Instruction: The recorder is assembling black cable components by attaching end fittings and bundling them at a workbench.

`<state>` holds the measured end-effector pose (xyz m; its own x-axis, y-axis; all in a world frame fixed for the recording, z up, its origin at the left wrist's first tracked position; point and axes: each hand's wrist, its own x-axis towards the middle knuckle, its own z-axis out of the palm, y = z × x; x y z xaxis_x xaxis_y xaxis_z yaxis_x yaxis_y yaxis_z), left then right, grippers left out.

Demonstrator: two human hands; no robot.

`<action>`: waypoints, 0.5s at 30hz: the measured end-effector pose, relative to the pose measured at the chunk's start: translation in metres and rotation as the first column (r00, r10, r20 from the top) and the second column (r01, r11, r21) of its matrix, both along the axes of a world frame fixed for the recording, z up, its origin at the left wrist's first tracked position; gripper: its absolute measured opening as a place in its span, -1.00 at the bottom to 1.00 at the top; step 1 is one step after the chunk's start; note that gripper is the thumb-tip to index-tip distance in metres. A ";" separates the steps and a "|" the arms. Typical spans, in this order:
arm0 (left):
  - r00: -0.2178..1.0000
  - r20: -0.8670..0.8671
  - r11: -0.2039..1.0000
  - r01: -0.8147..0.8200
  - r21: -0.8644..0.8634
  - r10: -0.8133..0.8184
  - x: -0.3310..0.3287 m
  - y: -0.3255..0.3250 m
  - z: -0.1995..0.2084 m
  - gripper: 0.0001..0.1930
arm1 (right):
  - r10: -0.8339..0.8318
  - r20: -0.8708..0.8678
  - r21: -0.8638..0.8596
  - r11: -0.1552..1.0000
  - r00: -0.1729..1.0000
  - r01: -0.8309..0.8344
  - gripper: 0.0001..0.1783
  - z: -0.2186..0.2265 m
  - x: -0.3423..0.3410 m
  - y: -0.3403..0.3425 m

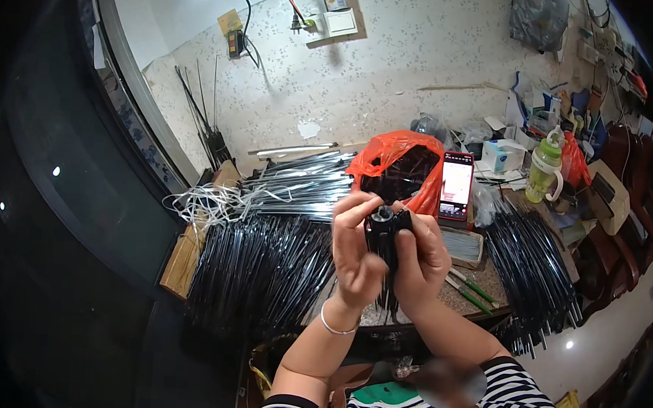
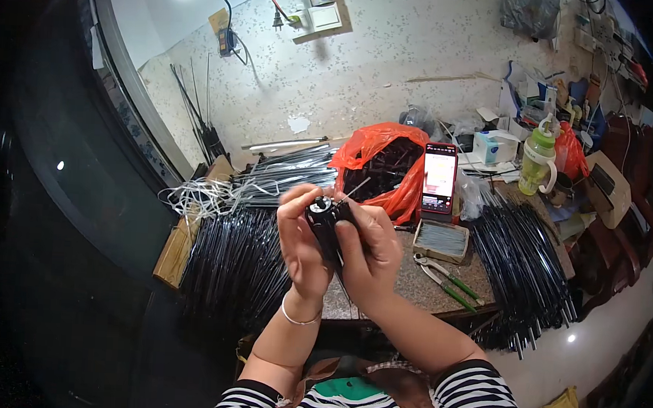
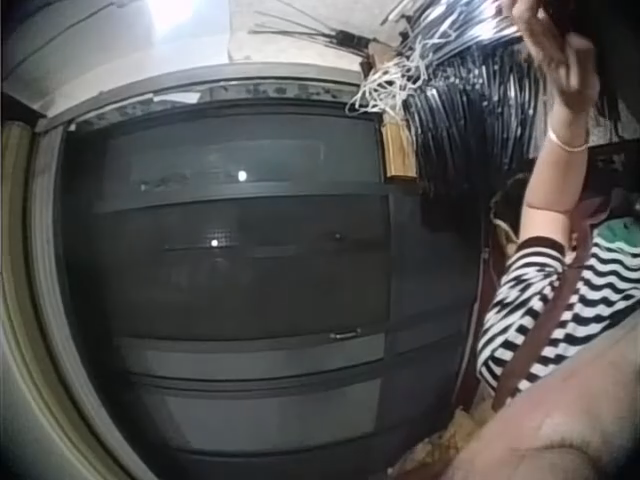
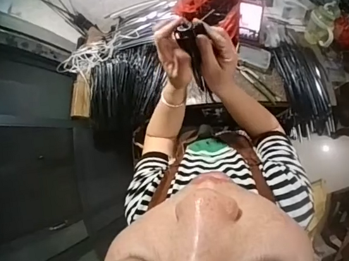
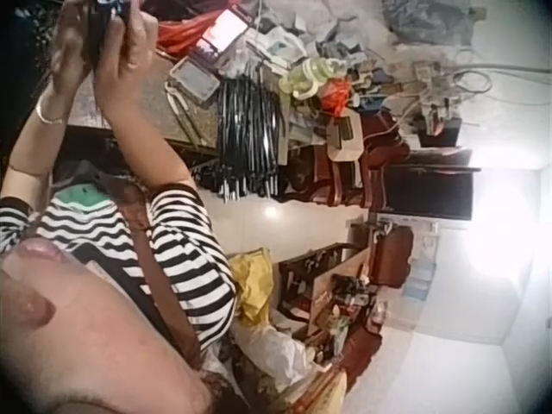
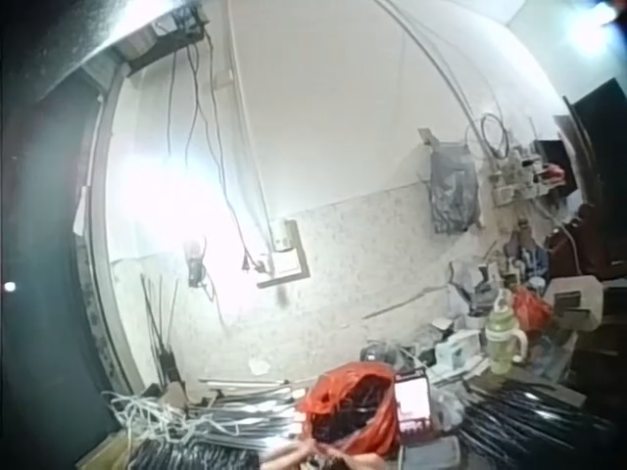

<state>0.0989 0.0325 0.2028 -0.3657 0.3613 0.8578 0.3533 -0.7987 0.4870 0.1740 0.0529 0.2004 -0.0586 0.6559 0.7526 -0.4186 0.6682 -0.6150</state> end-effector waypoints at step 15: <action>0.981 0.029 0.948 0.191 -0.254 -0.190 0.005 -0.025 0.005 -0.53 | 0.303 0.258 -0.024 0.951 0.918 -0.308 -0.88 0.024 0.035 0.000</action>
